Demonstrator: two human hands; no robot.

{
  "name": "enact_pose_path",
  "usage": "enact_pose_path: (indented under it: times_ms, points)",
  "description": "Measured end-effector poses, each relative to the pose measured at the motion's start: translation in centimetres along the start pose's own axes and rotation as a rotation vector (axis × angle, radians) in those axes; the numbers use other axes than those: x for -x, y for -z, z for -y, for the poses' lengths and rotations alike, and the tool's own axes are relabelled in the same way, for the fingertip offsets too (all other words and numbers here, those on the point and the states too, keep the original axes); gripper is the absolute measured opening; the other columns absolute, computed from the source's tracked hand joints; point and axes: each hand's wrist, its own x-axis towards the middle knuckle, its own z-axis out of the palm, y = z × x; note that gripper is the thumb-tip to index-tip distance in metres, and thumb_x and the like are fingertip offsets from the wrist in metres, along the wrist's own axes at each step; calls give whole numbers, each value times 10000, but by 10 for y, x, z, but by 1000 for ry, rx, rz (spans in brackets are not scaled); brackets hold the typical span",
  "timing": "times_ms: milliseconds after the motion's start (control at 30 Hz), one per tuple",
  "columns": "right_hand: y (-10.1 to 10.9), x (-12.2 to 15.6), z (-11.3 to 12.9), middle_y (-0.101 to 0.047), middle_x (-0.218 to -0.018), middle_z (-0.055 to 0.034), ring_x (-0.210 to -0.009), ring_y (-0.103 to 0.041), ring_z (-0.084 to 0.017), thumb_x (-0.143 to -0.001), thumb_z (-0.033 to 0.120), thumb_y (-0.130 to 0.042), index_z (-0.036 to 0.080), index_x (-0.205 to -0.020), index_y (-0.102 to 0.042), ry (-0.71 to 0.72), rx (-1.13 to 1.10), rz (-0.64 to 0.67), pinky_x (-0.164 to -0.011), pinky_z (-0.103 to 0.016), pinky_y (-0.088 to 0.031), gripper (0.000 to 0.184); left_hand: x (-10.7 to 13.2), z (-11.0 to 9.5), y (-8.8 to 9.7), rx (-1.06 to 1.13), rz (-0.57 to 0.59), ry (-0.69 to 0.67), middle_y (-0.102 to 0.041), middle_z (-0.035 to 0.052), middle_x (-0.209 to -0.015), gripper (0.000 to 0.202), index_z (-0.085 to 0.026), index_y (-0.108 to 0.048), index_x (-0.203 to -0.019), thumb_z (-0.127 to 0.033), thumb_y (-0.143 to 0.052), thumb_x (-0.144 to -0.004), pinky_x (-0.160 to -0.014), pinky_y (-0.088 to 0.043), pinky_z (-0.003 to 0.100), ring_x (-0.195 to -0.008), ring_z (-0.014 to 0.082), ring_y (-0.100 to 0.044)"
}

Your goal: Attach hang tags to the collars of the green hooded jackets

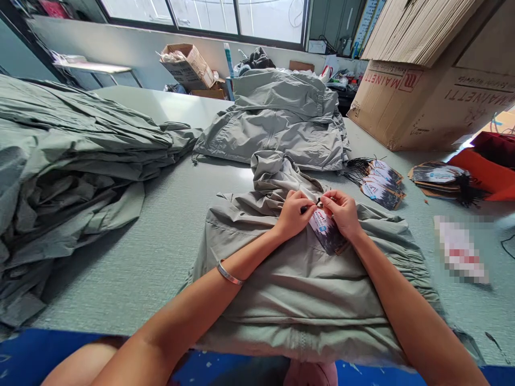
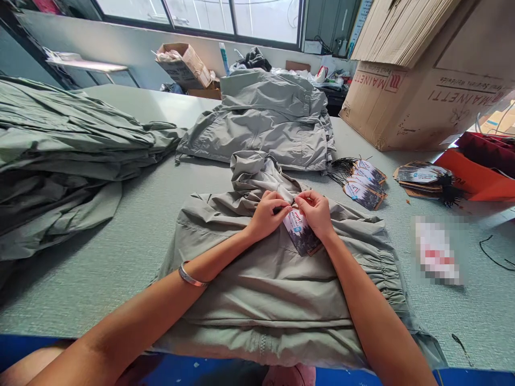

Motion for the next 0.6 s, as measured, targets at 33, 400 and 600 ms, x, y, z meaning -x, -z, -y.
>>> enact_pose_path:
  times_ms: [33, 400, 600]
  points:
    - [0, 0, -1, -522, -518, 60, -429, -402, -74, -652, 386, -739, 184, -753, -631, -2, -1, 2, -422, -224, -299, 250, 0, 0, 0, -3, 2, -6, -596, 34, -754, 92, -181, -729, -748, -159, -680, -823, -793, -451, 337, -839, 191, -499]
    - [-1, 2, 5, -485, -475, 62, -428, -375, -77, -652, 426, -732, 185, -707, -607, -55, -33, 31, -428, -230, -273, 277, -1, -2, 1, -11, 30, 5, -602, 27, -774, 149, -187, -715, -735, -213, -643, -863, -827, -447, 337, -859, 185, -505]
    - [-2, 2, 3, -468, -466, 57, -425, -355, -82, -639, 472, -739, 194, -695, -589, -98, -86, 47, -426, -236, -266, 321, -1, -3, 2, -13, 44, -9, -584, 33, -768, 196, -183, -705, -707, -213, -609, -876, -830, -443, 343, -869, 191, -496]
